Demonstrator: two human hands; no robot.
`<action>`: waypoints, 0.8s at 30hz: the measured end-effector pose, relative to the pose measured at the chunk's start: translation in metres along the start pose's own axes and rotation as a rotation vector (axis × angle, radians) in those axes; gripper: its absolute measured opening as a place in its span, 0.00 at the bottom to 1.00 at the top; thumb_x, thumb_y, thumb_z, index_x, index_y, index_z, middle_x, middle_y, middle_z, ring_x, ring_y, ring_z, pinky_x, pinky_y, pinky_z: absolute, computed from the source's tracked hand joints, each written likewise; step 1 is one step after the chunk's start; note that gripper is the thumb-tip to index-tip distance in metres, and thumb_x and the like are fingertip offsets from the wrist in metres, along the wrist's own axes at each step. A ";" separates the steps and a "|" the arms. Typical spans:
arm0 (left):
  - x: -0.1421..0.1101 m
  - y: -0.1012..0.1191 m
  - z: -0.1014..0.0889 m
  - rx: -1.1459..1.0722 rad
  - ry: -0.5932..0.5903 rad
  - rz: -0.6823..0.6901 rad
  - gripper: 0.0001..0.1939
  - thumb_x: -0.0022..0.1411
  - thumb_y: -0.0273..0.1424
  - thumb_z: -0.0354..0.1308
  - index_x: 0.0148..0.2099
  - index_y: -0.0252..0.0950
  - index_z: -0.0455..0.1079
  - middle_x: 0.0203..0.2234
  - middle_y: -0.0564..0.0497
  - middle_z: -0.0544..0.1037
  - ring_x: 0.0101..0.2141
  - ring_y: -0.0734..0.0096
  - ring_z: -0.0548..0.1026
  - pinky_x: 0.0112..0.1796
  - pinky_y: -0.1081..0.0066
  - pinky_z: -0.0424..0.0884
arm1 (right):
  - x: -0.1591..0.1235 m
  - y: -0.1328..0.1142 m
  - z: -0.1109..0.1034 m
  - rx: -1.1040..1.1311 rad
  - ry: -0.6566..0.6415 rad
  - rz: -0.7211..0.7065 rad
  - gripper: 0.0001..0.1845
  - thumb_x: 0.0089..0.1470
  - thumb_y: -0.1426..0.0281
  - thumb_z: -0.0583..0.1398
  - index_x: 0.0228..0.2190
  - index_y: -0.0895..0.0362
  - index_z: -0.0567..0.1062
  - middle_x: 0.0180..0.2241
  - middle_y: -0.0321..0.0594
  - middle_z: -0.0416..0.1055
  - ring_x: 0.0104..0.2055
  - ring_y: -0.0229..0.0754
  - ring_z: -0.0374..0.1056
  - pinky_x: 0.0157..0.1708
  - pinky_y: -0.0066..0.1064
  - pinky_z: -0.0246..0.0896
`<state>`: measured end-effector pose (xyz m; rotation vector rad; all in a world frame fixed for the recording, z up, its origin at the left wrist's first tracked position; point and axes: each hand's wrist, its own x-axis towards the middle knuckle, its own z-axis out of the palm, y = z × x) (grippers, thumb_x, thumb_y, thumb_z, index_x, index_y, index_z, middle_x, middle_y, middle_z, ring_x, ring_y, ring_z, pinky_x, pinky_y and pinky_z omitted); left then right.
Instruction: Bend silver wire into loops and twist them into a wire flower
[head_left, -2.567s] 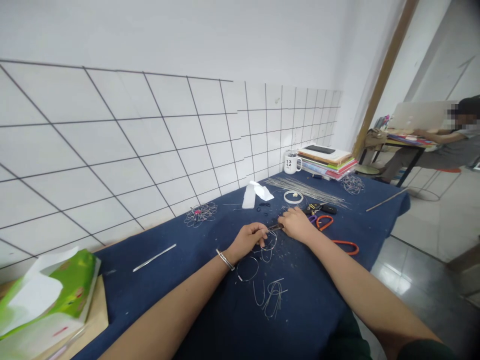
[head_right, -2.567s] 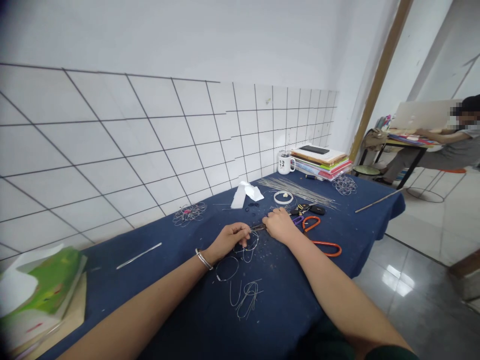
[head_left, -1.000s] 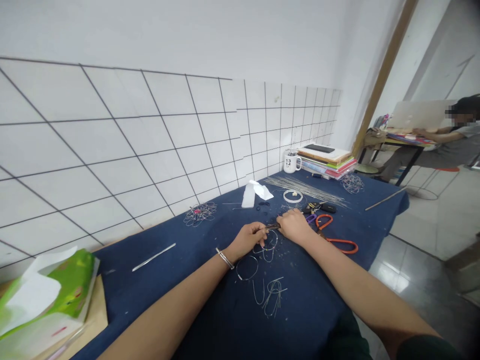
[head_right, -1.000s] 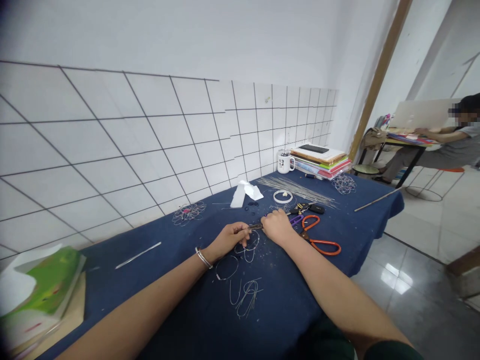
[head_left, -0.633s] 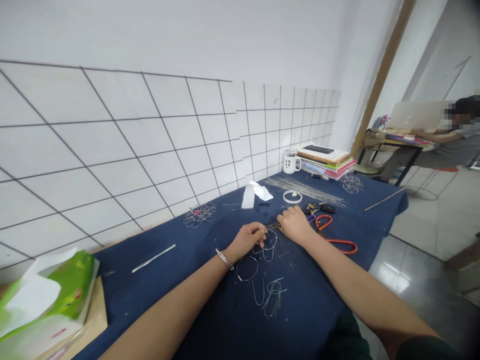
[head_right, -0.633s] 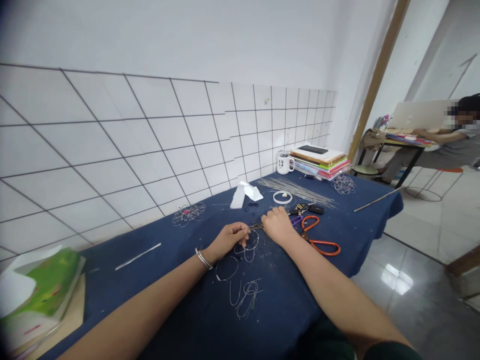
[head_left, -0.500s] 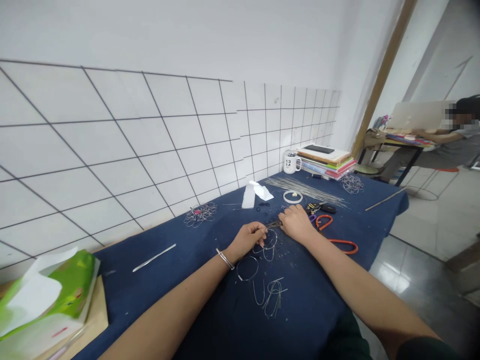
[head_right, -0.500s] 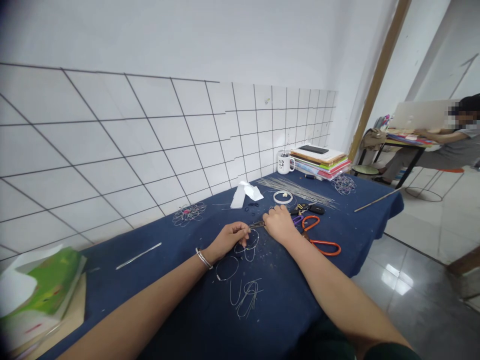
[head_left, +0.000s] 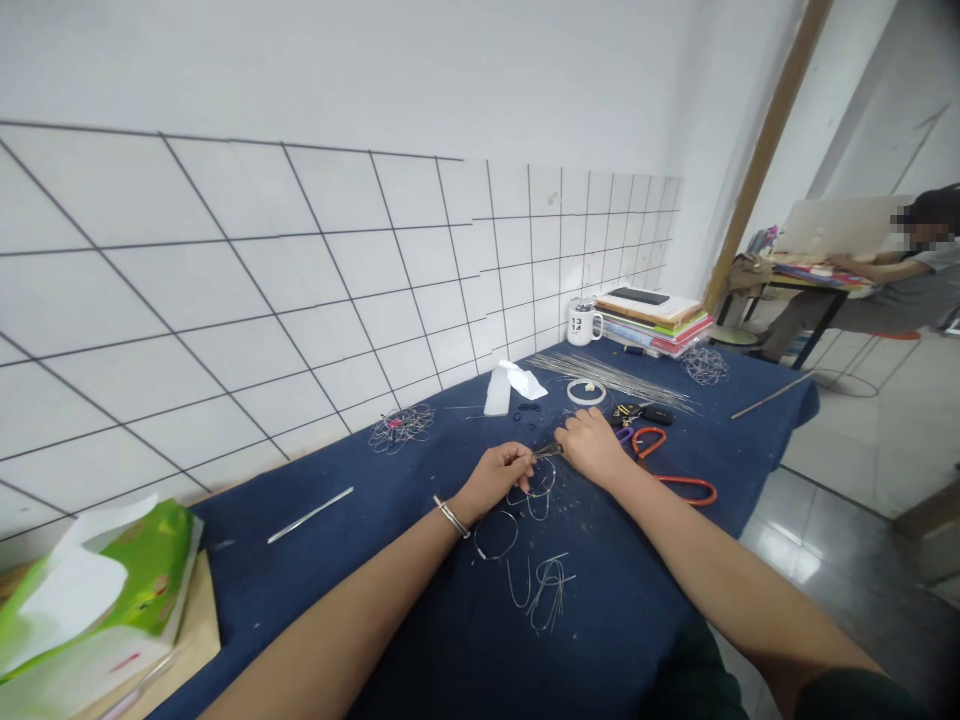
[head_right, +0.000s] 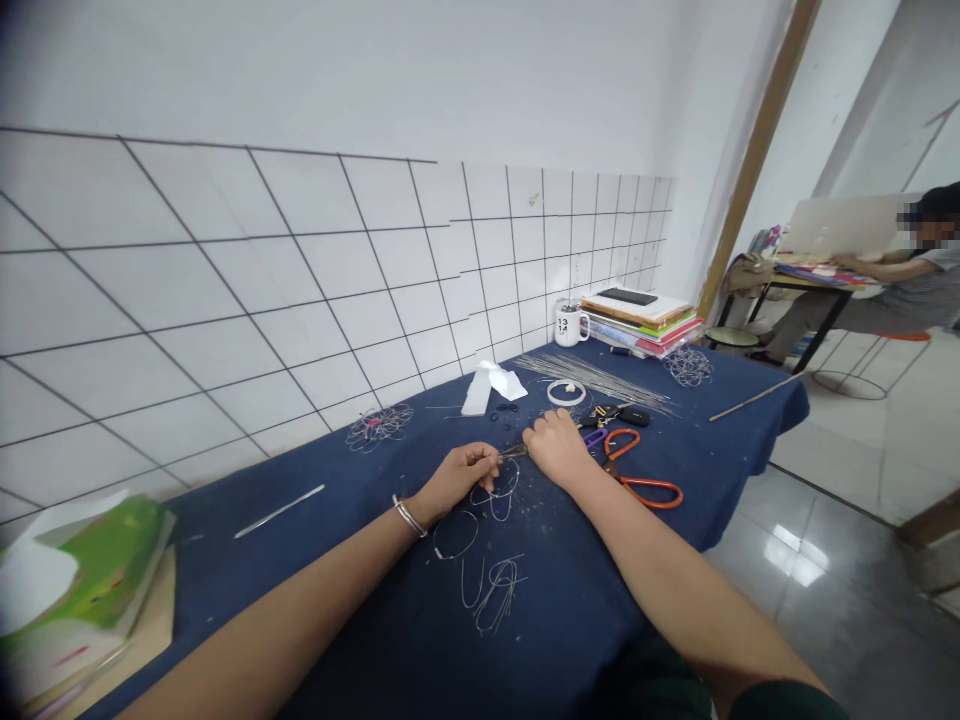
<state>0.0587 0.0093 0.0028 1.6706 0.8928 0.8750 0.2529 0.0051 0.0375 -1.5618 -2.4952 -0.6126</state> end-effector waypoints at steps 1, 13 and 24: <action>0.000 0.000 0.000 0.003 0.001 -0.001 0.11 0.57 0.36 0.50 0.31 0.32 0.65 0.22 0.53 0.72 0.19 0.79 0.69 0.23 0.77 0.65 | 0.000 0.000 0.000 -0.001 -0.001 0.003 0.11 0.53 0.72 0.52 0.28 0.59 0.74 0.28 0.47 0.69 0.37 0.45 0.58 0.38 0.37 0.42; -0.002 0.004 0.000 0.004 -0.004 -0.003 0.11 0.56 0.36 0.51 0.31 0.32 0.65 0.21 0.52 0.72 0.19 0.78 0.70 0.23 0.78 0.65 | 0.001 -0.002 0.005 -0.023 -0.007 0.024 0.12 0.54 0.72 0.51 0.28 0.59 0.73 0.28 0.46 0.70 0.36 0.45 0.59 0.38 0.37 0.42; -0.003 0.004 0.001 0.047 0.028 0.053 0.10 0.57 0.35 0.50 0.32 0.33 0.64 0.22 0.53 0.72 0.20 0.78 0.70 0.25 0.77 0.65 | 0.002 -0.004 0.007 -0.029 -0.008 0.047 0.12 0.54 0.71 0.51 0.29 0.59 0.73 0.29 0.48 0.70 0.36 0.45 0.60 0.38 0.37 0.42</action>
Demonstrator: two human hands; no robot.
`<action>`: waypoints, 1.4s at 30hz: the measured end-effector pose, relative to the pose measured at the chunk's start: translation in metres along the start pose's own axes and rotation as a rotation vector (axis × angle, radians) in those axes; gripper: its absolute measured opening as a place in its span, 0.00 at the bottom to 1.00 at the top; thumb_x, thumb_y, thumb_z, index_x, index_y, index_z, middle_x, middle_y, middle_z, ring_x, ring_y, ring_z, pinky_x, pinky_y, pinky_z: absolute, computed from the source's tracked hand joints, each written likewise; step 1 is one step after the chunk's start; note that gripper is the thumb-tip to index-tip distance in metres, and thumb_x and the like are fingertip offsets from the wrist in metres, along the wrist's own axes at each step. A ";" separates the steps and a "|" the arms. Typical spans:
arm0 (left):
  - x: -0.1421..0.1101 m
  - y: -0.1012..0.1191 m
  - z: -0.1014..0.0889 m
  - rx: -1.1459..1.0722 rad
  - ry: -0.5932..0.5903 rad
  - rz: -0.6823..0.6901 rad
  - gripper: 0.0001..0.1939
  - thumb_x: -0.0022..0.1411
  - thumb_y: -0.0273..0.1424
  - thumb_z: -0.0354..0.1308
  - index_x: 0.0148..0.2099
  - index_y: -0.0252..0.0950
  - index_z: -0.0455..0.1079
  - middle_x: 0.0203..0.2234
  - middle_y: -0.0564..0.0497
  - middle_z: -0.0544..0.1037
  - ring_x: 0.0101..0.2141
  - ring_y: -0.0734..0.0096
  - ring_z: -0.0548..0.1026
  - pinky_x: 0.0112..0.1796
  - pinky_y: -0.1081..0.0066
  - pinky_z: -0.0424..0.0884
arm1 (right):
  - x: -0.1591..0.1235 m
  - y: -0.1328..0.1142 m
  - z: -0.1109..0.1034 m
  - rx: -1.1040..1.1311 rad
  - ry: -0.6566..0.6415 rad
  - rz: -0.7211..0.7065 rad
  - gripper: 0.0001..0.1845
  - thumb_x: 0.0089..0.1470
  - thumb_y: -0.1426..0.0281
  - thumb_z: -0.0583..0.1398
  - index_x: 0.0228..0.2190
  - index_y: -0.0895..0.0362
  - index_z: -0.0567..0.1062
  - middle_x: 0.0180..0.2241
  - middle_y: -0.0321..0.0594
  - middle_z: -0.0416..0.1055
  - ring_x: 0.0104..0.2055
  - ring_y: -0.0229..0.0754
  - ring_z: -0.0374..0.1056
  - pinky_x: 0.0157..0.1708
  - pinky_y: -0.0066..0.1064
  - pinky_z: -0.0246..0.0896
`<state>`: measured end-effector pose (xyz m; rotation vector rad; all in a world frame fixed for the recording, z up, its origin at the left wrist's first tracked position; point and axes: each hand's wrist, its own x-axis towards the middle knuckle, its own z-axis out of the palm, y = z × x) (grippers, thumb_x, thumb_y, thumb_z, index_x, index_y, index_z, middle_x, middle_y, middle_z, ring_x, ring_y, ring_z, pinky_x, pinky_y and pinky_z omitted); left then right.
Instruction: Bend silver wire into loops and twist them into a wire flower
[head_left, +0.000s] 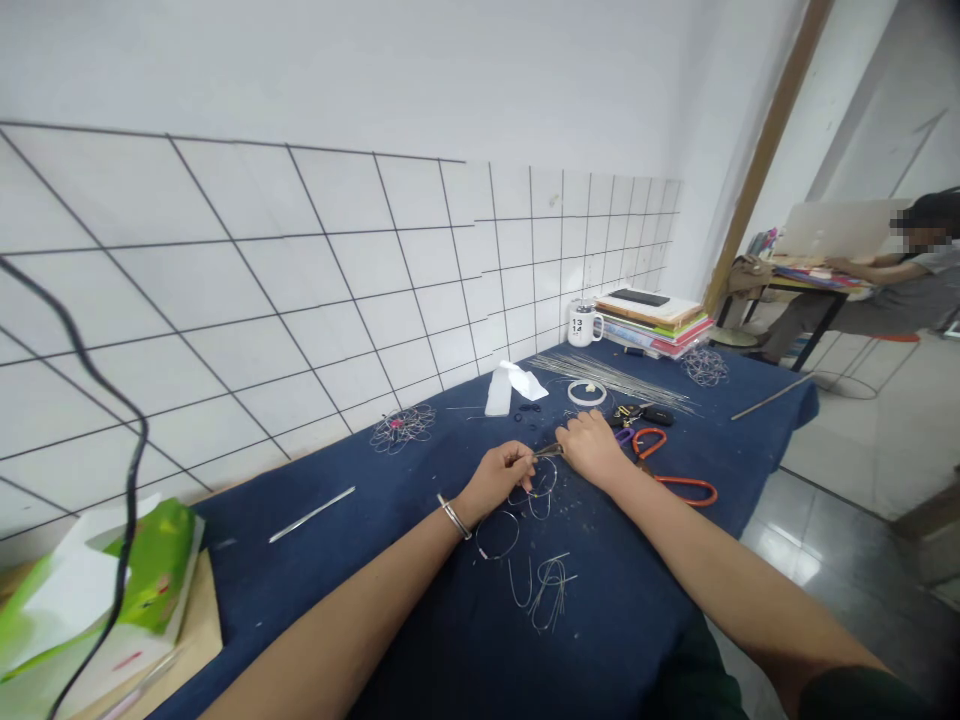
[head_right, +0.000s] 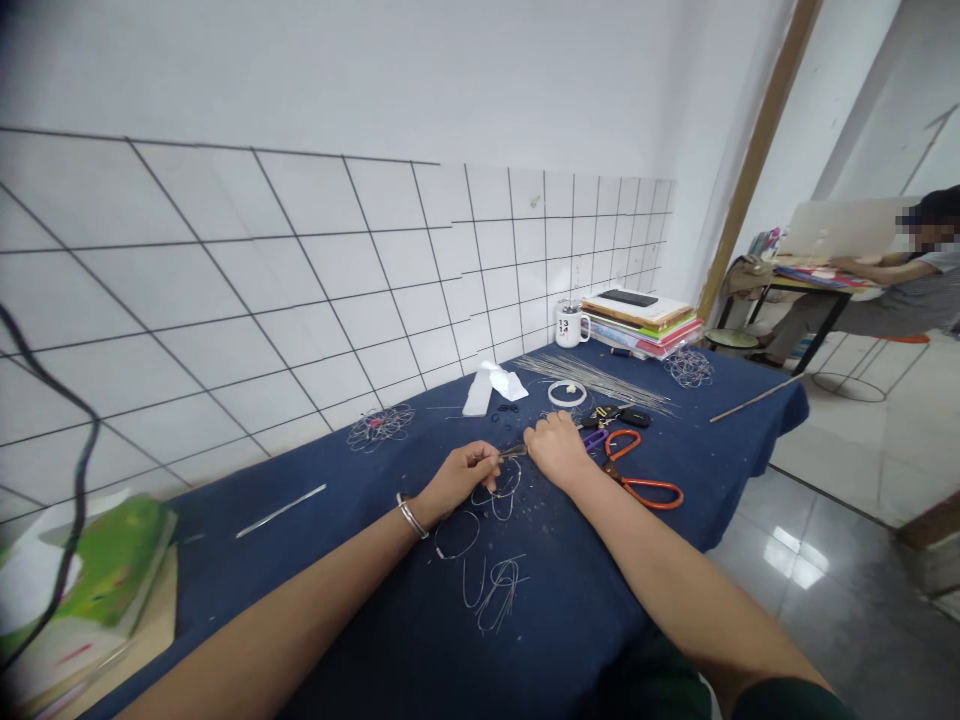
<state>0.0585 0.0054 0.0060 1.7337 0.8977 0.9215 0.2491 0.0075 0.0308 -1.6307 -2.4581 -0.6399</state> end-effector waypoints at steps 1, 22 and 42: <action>0.000 0.000 0.000 0.007 0.002 0.003 0.10 0.57 0.35 0.50 0.31 0.33 0.64 0.22 0.53 0.72 0.20 0.78 0.70 0.25 0.77 0.65 | 0.000 0.000 0.000 0.000 -0.003 0.002 0.12 0.54 0.71 0.51 0.29 0.59 0.73 0.29 0.48 0.70 0.36 0.45 0.60 0.38 0.37 0.42; -0.002 -0.001 -0.001 0.076 0.014 0.028 0.09 0.57 0.33 0.49 0.31 0.33 0.64 0.20 0.54 0.72 0.20 0.77 0.71 0.27 0.76 0.65 | 0.000 0.001 0.012 0.037 -0.008 -0.025 0.12 0.54 0.71 0.51 0.28 0.59 0.73 0.27 0.46 0.72 0.33 0.44 0.64 0.36 0.35 0.44; -0.002 -0.002 0.000 0.030 0.008 0.027 0.09 0.57 0.33 0.49 0.30 0.33 0.64 0.20 0.54 0.72 0.20 0.78 0.70 0.26 0.76 0.65 | 0.001 0.002 0.014 0.078 -0.035 -0.015 0.10 0.52 0.71 0.53 0.28 0.58 0.73 0.27 0.45 0.72 0.34 0.44 0.64 0.37 0.35 0.45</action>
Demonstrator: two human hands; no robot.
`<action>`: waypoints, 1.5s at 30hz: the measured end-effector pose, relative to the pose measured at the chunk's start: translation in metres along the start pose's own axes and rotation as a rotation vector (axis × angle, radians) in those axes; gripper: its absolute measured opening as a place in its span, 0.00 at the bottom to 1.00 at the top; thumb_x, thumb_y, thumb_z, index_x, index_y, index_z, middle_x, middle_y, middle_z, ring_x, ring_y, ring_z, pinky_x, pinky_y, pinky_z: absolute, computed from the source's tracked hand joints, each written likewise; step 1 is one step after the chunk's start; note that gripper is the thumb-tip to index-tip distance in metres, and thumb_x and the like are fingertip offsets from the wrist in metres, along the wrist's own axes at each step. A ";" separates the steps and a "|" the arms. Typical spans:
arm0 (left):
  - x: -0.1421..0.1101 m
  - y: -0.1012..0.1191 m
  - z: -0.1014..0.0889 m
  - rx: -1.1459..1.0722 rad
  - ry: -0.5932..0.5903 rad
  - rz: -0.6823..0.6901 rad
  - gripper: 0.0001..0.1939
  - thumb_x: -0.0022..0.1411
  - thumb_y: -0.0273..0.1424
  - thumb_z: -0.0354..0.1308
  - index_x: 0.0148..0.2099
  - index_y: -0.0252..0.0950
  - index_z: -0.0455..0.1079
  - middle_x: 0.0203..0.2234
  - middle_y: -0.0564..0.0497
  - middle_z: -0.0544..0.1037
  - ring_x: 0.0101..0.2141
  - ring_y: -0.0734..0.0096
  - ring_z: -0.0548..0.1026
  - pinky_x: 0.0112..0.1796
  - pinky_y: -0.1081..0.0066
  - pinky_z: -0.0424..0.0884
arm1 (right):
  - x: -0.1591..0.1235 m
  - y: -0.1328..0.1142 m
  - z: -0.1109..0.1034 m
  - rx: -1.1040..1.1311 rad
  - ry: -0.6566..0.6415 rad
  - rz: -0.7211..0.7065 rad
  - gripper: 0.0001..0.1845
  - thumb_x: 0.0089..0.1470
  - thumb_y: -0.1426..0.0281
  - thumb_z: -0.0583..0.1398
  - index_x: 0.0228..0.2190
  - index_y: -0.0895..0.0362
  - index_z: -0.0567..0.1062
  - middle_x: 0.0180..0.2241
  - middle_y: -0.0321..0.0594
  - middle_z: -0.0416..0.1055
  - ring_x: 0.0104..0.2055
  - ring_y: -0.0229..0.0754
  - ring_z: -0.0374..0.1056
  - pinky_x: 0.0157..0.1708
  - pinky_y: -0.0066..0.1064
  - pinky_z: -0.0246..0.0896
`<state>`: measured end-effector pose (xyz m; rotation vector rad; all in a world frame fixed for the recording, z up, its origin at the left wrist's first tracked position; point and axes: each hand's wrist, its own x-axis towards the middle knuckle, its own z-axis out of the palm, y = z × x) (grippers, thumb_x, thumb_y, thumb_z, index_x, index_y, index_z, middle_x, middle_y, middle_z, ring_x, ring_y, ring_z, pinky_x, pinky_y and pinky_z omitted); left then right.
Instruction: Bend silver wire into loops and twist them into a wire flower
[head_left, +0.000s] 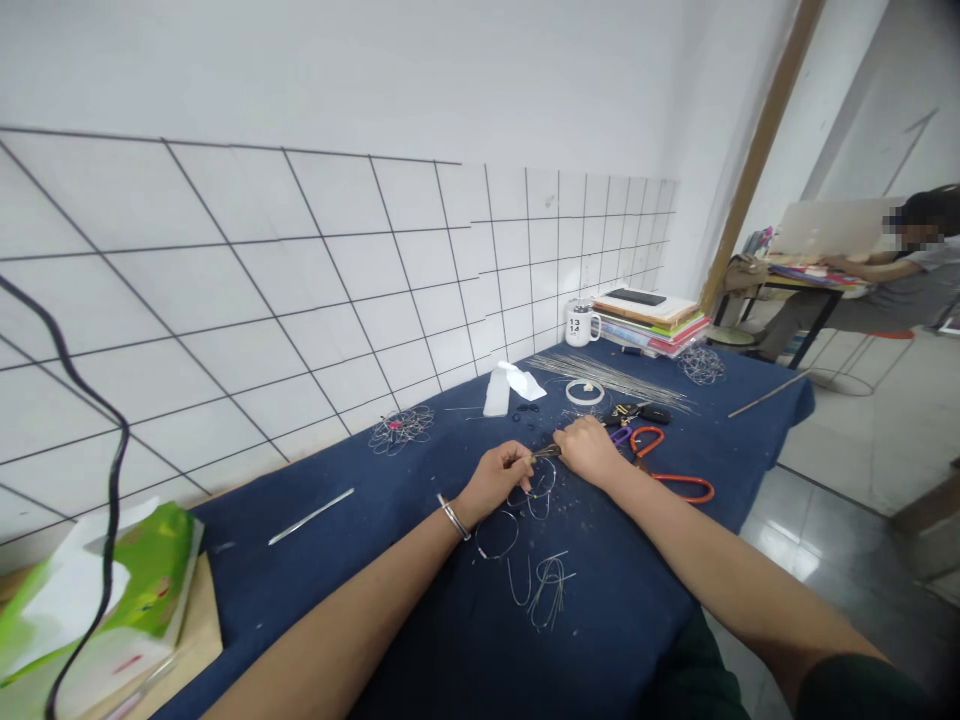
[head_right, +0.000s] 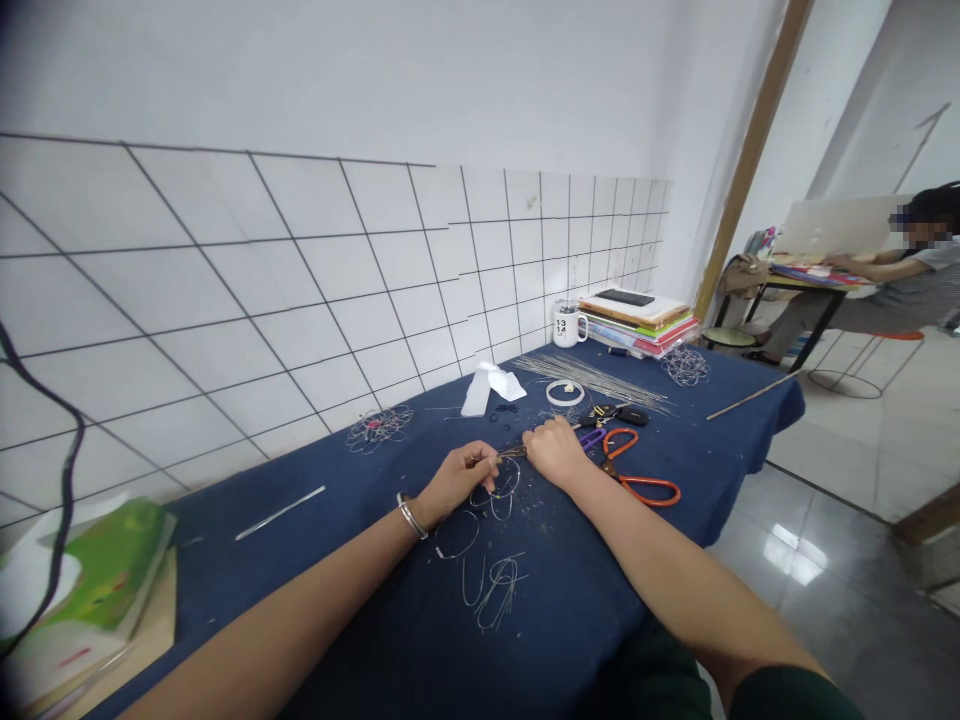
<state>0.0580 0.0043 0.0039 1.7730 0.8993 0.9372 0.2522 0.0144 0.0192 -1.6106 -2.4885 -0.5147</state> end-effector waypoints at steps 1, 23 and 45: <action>0.000 0.001 0.000 -0.013 0.003 -0.003 0.09 0.57 0.33 0.49 0.30 0.32 0.64 0.19 0.54 0.71 0.20 0.78 0.70 0.26 0.76 0.65 | 0.000 -0.001 -0.001 0.004 0.008 0.003 0.08 0.51 0.70 0.54 0.29 0.58 0.73 0.28 0.45 0.72 0.35 0.45 0.64 0.38 0.35 0.45; 0.005 -0.004 0.002 -0.200 0.027 -0.105 0.12 0.56 0.39 0.53 0.32 0.33 0.65 0.23 0.52 0.72 0.20 0.79 0.69 0.24 0.77 0.64 | 0.006 0.014 0.008 0.915 -0.103 0.072 0.14 0.47 0.68 0.55 0.38 0.56 0.71 0.28 0.34 0.70 0.27 0.33 0.64 0.26 0.23 0.54; 0.005 -0.002 0.003 -0.167 0.013 -0.121 0.14 0.56 0.40 0.53 0.33 0.32 0.67 0.21 0.51 0.72 0.20 0.78 0.69 0.24 0.77 0.63 | 0.005 0.015 0.001 1.248 -0.191 0.000 0.11 0.42 0.67 0.60 0.30 0.59 0.74 0.27 0.36 0.70 0.29 0.36 0.64 0.30 0.26 0.57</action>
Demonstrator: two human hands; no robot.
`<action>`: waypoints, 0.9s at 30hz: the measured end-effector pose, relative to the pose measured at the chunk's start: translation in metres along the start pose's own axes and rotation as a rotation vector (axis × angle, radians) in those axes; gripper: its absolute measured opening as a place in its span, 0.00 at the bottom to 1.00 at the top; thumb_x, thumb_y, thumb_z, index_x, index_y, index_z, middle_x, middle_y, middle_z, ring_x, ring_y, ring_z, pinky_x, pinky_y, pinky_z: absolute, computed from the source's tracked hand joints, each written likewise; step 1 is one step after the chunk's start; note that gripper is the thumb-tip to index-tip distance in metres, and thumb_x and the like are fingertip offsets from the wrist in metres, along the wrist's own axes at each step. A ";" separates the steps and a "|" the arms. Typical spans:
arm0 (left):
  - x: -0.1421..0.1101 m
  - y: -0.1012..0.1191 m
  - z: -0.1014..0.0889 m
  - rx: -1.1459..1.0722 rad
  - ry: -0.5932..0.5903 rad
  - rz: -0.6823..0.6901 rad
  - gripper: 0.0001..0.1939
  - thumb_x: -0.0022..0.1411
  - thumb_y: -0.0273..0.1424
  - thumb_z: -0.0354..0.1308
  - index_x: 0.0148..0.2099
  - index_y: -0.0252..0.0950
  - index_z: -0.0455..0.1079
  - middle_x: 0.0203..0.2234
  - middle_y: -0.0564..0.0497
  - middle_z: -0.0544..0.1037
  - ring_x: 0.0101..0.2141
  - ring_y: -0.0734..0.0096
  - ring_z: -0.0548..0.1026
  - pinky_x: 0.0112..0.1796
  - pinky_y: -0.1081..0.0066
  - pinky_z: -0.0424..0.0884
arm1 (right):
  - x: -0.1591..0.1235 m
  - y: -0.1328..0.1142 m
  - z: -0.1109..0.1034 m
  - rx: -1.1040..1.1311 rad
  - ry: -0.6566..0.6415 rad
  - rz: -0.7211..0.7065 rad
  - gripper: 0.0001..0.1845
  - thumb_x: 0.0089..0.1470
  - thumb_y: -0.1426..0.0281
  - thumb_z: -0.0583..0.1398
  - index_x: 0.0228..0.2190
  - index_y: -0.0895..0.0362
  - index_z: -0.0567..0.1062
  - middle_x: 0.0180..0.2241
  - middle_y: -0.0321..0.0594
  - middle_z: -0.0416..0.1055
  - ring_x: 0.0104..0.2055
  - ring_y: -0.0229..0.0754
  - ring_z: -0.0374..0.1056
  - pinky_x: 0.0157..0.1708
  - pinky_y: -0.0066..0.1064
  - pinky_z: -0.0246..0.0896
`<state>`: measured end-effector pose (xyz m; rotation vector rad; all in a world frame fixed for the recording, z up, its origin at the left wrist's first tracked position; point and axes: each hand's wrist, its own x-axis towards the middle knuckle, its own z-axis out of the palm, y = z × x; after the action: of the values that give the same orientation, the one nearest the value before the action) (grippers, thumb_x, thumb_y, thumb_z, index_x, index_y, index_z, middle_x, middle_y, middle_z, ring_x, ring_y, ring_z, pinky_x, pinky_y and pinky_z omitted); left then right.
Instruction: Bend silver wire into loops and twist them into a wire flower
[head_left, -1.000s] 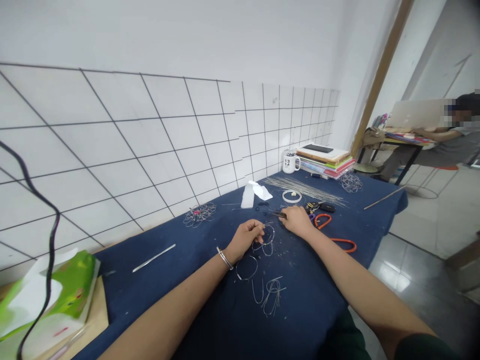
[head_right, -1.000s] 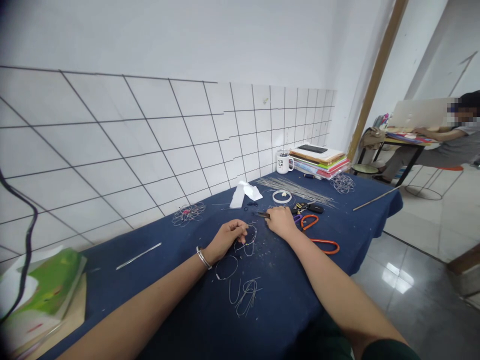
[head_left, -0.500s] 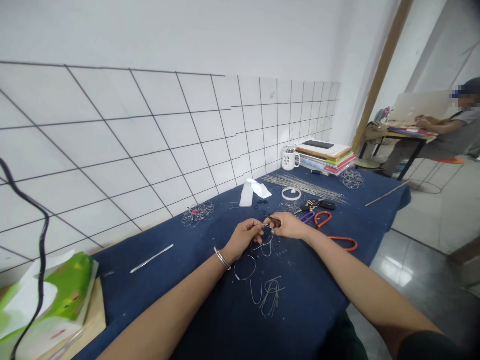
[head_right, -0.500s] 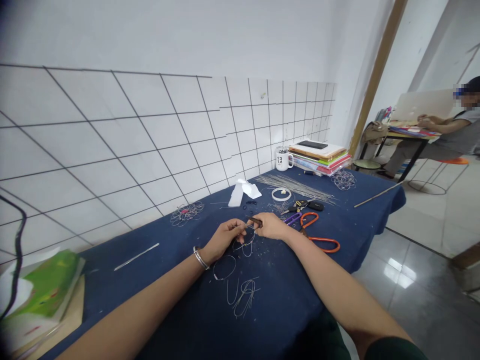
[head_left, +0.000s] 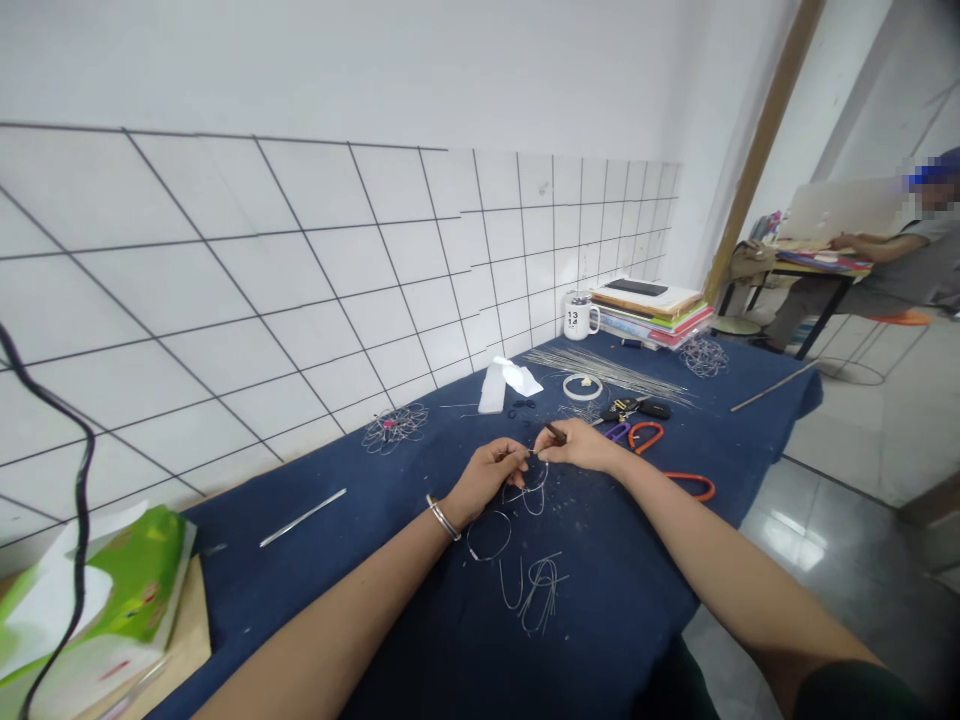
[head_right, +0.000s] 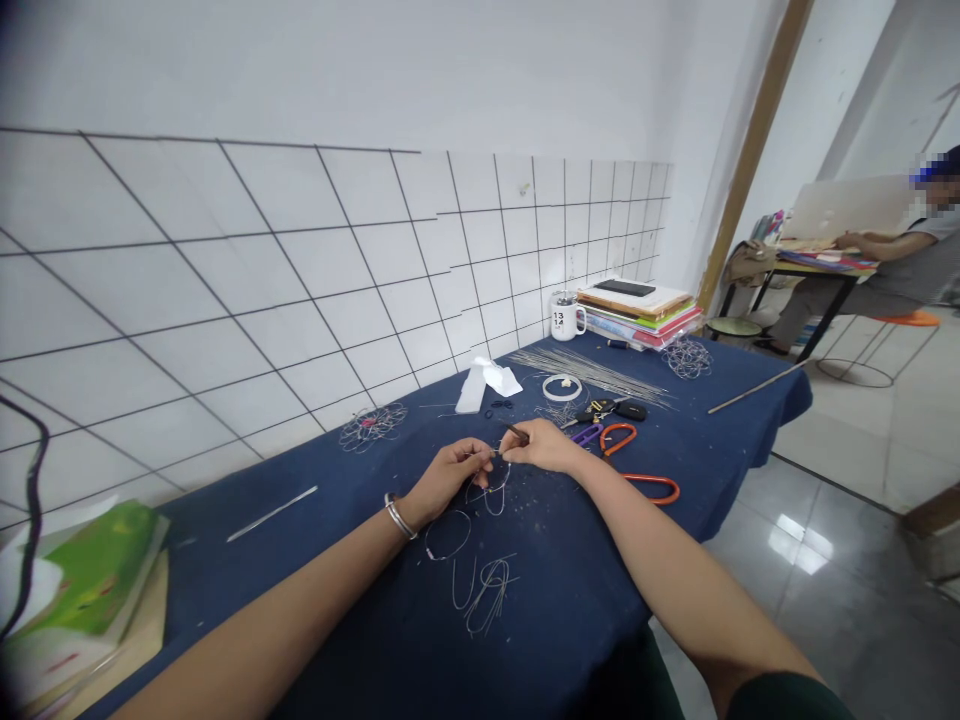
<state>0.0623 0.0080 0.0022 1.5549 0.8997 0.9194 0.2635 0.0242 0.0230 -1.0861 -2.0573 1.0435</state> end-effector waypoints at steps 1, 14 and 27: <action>0.000 0.000 0.000 -0.002 0.001 0.006 0.14 0.56 0.40 0.53 0.34 0.32 0.67 0.22 0.51 0.72 0.20 0.78 0.69 0.24 0.77 0.63 | 0.000 0.000 -0.002 0.014 0.002 0.002 0.11 0.41 0.67 0.60 0.30 0.59 0.74 0.27 0.36 0.70 0.29 0.36 0.64 0.30 0.26 0.57; -0.004 0.002 -0.002 0.081 0.063 0.050 0.13 0.57 0.39 0.51 0.33 0.33 0.65 0.18 0.54 0.70 0.19 0.78 0.67 0.22 0.78 0.62 | -0.003 -0.007 -0.008 0.091 -0.072 0.058 0.11 0.39 0.67 0.61 0.29 0.59 0.74 0.25 0.35 0.68 0.27 0.35 0.61 0.30 0.27 0.56; -0.003 -0.003 0.000 0.035 0.060 -0.012 0.15 0.56 0.42 0.50 0.34 0.33 0.64 0.16 0.53 0.70 0.16 0.79 0.67 0.19 0.79 0.62 | -0.002 -0.006 -0.005 0.063 -0.078 0.052 0.12 0.40 0.67 0.61 0.29 0.59 0.74 0.25 0.35 0.70 0.27 0.35 0.63 0.28 0.26 0.56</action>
<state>0.0604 0.0057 -0.0007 1.5569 0.9707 0.9509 0.2661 0.0219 0.0304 -1.0878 -2.0519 1.1858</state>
